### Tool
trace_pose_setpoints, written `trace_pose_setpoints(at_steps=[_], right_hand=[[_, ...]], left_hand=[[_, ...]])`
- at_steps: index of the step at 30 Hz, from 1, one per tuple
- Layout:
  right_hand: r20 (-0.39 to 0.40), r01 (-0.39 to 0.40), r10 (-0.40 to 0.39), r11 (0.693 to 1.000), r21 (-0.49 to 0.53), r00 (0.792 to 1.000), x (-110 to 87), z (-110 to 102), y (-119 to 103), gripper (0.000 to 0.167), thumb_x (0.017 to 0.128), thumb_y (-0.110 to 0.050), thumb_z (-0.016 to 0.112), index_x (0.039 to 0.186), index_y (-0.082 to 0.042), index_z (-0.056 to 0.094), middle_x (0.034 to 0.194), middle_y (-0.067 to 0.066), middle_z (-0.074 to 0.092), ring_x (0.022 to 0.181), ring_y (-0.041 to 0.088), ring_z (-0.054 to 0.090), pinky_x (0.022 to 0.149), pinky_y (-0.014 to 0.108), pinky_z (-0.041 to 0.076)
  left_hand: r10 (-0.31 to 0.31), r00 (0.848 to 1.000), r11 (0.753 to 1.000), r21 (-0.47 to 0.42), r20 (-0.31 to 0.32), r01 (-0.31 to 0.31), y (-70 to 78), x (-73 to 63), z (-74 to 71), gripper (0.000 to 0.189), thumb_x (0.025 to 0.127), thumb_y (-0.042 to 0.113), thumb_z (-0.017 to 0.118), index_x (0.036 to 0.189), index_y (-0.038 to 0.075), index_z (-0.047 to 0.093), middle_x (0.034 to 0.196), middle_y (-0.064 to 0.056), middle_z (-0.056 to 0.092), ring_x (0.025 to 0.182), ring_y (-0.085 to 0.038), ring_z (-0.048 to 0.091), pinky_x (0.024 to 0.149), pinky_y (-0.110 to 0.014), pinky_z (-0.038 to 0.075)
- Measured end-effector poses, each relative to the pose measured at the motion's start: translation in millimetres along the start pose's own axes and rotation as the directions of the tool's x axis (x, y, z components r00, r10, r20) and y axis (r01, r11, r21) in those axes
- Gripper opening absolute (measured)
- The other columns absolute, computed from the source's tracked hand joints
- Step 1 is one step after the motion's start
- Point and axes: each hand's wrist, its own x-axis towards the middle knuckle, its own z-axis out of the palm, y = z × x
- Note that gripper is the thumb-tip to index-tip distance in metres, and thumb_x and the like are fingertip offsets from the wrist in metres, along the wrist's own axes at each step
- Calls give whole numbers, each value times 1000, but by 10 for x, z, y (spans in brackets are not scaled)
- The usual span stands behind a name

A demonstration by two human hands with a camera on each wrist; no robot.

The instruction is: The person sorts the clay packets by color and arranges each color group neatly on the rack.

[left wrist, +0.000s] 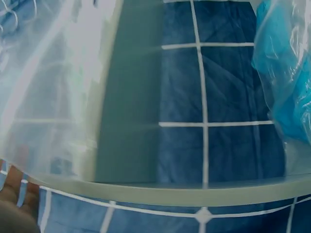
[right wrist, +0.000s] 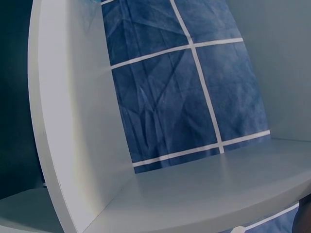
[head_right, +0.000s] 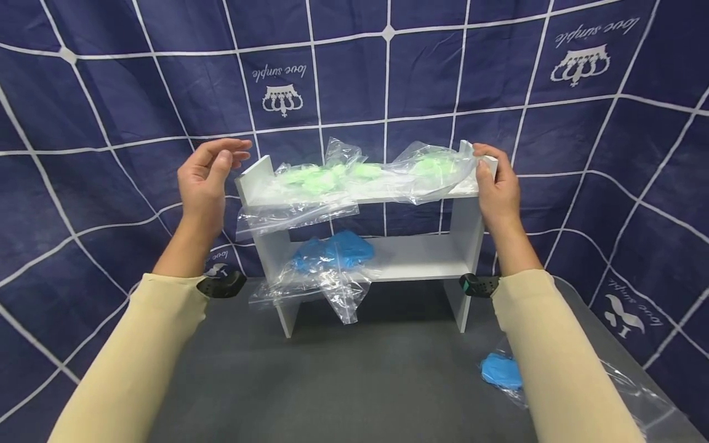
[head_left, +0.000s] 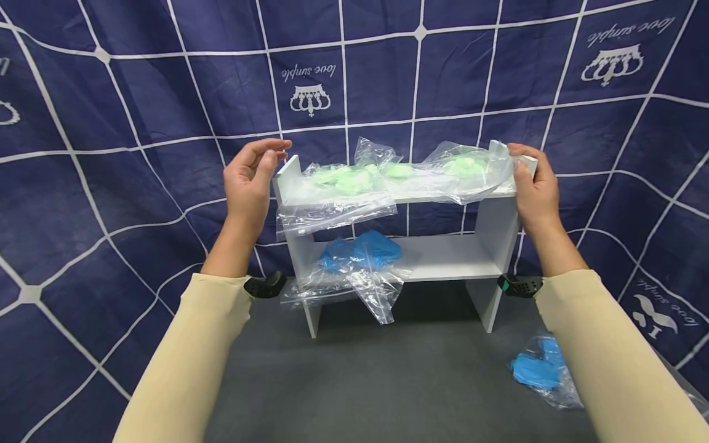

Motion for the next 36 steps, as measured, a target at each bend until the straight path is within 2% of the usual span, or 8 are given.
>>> trace_pose_setpoints(at_steps=[5,9,17,24,26,31,33,36], right_hand=[[-1,-40,40,998,-57,999,-33,-22,48,26,99,-7,46,113,-15,66,134,-7,64,129,6,53,100,16,37],[0,-28,28,999,-46,1000,-66,-22,17,25,98,-5,46,113,-12,65,133,-6,65,127,5,54,98,15,38],[12,24,-24,1000,-5,1000,-65,-6,-26,24,97,-4,47,111,-9,66,130,-5,66,126,6,54,99,16,38],[63,9,-5,998,-55,998,-14,-17,44,25,98,-6,47,117,-7,64,136,-3,63,130,6,53,101,15,37],[75,26,-19,996,-90,997,-5,-55,26,27,98,-6,47,120,-3,62,137,-2,63,130,5,53,101,15,37],[115,48,-31,988,-148,993,0,-171,-27,33,97,-5,46,128,2,56,143,-1,60,129,1,51,99,13,37],[159,31,-4,985,-172,987,-7,-197,-55,36,99,-7,46,134,-2,54,147,-3,56,125,-2,52,94,12,38],[226,-9,58,977,-215,972,-40,-236,-97,43,102,-15,47,145,-14,48,145,-6,54,113,-2,53,85,12,40]], left_hand=[[-171,983,983,72,64,167,-244,-3,31,30,102,14,52,123,-3,66,127,-12,69,120,-14,61,109,-29,43],[-230,970,971,87,82,223,-403,-53,63,30,102,13,51,119,-6,67,132,-20,65,130,-19,57,112,-30,40],[-123,991,991,61,47,120,-609,-112,66,31,104,7,45,104,-15,67,120,-29,67,134,-33,53,116,-33,37],[-65,996,995,68,-61,69,-379,-234,181,27,103,2,41,90,-19,51,124,-35,61,138,-35,50,119,-34,33],[-50,996,996,67,-76,56,-390,-259,227,25,103,1,41,90,-18,49,125,-35,60,139,-34,49,120,-34,32],[-31,996,998,43,-78,34,-620,-242,281,24,104,0,39,90,-17,48,129,-33,60,141,-35,47,121,-32,30],[-26,995,999,31,-93,29,-720,-224,260,24,104,1,40,88,-16,48,128,-31,62,140,-34,48,122,-32,29],[-23,993,1000,0,-114,23,-754,-208,221,27,103,5,41,85,-14,46,124,-31,63,138,-30,51,121,-32,30]])
